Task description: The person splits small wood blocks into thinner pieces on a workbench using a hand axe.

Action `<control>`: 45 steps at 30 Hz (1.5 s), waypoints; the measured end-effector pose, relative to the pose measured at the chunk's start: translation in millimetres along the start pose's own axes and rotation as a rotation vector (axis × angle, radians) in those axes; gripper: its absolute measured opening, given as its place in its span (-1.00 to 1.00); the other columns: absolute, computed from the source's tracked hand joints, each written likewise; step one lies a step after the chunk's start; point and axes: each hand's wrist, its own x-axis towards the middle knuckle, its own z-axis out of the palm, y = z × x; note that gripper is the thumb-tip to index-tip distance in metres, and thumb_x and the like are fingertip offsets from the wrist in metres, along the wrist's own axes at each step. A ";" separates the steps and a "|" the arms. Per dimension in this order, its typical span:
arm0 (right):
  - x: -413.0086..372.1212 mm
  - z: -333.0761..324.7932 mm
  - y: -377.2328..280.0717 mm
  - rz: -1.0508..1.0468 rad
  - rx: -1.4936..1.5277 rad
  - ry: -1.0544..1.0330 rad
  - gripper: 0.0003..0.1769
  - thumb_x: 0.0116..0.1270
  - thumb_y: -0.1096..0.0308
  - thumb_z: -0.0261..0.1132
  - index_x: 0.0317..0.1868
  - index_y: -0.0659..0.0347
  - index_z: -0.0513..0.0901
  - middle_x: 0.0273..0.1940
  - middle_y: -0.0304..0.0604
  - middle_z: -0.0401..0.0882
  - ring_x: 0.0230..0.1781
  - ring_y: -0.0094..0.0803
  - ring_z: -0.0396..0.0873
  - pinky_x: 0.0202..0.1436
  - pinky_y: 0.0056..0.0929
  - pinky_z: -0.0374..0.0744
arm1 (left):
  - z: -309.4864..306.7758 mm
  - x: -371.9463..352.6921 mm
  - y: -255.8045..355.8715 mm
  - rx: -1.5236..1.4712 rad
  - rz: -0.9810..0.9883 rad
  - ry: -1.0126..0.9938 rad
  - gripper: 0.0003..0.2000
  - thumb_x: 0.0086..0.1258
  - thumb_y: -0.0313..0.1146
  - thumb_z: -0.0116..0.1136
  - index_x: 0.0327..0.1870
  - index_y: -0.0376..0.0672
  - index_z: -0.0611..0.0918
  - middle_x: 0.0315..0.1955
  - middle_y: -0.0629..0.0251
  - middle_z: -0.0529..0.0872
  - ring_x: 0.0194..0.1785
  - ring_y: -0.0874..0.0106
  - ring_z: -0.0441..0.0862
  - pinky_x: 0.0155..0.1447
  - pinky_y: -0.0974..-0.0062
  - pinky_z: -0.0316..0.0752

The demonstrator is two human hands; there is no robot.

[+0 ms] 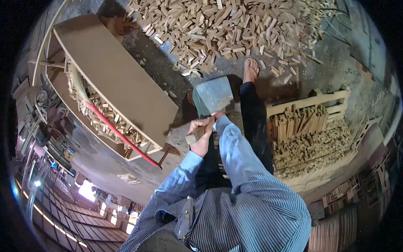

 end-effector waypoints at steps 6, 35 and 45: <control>28.0 -0.7 -24.1 0.156 0.375 -0.085 -0.60 0.37 0.40 -0.03 0.12 0.45 0.47 0.04 0.25 0.62 0.01 0.09 0.66 0.22 0.13 0.58 | -1.6 61.7 -56.4 0.176 -0.155 0.044 -0.82 0.35 -0.65 0.25 -0.22 -0.24 0.46 -0.18 0.15 0.68 -0.03 0.39 0.64 0.16 0.39 0.54; -96.7 71.2 -187.4 -0.562 -0.359 -0.243 -0.81 0.36 0.32 0.36 -0.31 0.26 0.58 -0.42 -0.21 0.57 -0.51 -0.46 0.57 -0.42 -0.48 0.58 | 26.2 33.1 -16.8 0.706 0.438 -0.635 -0.30 -0.03 -0.66 0.33 0.28 -0.21 0.44 0.36 -0.10 0.39 0.54 -0.10 0.20 0.59 -0.02 0.11; -260.2 29.6 -163.2 -0.671 -0.760 -0.071 -0.75 0.40 0.25 0.30 -0.20 0.31 0.70 -0.42 -0.14 0.64 -0.46 -0.33 0.64 -0.36 -0.39 0.65 | -46.9 -98.6 100.8 0.855 0.297 -0.205 -0.36 0.21 -0.58 0.20 0.40 -0.16 0.41 0.43 -0.04 0.33 0.43 -0.02 0.38 0.46 0.19 0.37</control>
